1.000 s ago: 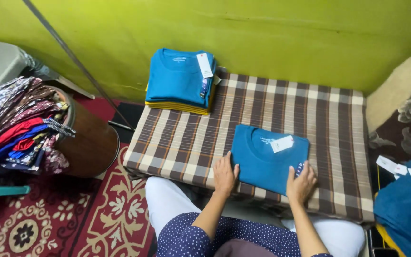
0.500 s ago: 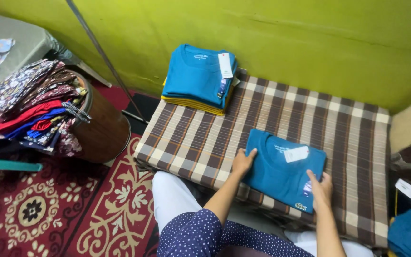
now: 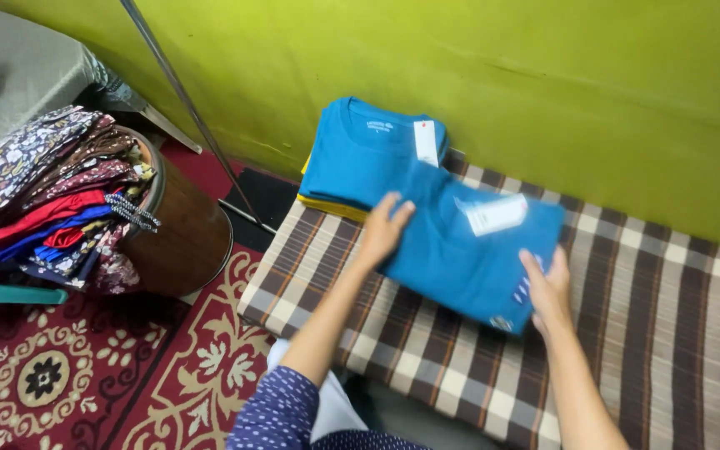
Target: Folding t-shirts on a flat surface and stacking them.
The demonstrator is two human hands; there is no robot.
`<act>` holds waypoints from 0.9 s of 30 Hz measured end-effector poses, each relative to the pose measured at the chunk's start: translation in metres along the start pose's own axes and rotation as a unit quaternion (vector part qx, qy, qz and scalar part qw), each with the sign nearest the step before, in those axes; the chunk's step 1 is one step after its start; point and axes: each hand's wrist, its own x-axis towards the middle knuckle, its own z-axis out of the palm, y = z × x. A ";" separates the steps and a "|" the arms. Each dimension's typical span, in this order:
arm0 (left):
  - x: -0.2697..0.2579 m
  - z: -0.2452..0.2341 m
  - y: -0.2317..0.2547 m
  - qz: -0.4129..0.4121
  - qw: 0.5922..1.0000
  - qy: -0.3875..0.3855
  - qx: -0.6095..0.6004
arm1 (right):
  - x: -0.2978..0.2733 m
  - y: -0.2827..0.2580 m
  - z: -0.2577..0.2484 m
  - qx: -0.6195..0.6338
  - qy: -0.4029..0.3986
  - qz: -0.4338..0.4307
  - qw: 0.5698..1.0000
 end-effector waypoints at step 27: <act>0.144 -0.136 -0.063 0.043 0.912 0.268 0.307 | 0.088 -0.052 0.222 -0.236 -0.030 -0.173 0.956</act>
